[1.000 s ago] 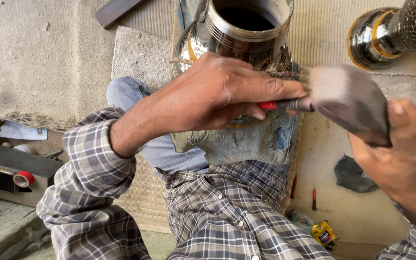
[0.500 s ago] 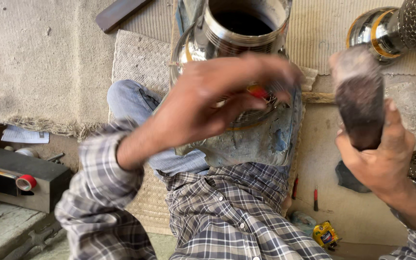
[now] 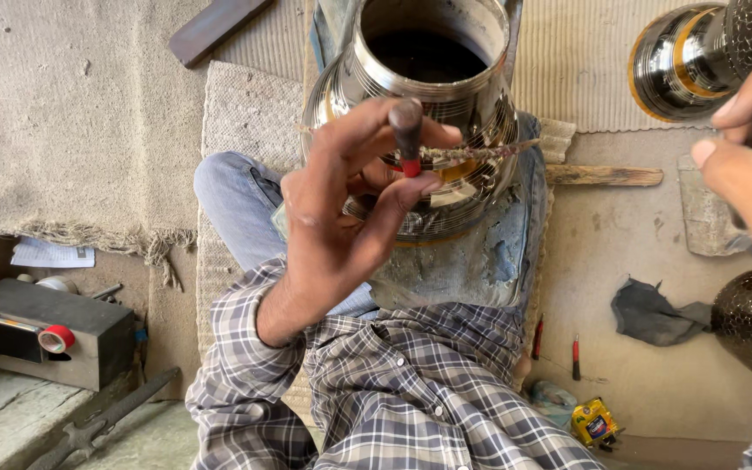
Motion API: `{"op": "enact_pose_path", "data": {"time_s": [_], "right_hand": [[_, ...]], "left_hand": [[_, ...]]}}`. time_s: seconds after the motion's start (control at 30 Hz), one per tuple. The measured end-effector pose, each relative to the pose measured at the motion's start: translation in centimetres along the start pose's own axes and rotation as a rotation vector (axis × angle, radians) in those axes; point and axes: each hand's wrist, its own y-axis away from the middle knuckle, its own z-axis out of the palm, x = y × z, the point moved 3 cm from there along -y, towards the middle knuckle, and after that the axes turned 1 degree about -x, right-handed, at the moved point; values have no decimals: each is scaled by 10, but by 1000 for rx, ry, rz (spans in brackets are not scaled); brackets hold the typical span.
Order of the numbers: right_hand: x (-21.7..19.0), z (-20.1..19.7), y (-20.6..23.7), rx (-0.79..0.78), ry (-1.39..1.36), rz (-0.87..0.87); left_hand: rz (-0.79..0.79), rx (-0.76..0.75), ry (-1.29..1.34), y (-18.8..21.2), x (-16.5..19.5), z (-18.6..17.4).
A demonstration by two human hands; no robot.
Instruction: The person sharpens a small metal tool on a rectangular sharpening stone, then places a polished metal vessel on a cloth and repeatedly hammers a small metal piece with a wooden mallet.
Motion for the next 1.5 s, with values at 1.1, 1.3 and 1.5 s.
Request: {"op": "enact_pose_path", "data": {"time_s": [1.1, 1.3, 1.5], "right_hand": [[-80, -31, -70, -155, -59, -307], [-77, -27, -64, -150, -60, -299], [-66, -27, -63, -129, -68, -260]], "left_hand": [[39, 453, -79, 67, -33, 37], [39, 487, 18, 56, -32, 34], [16, 447, -56, 44, -22, 33]]}}
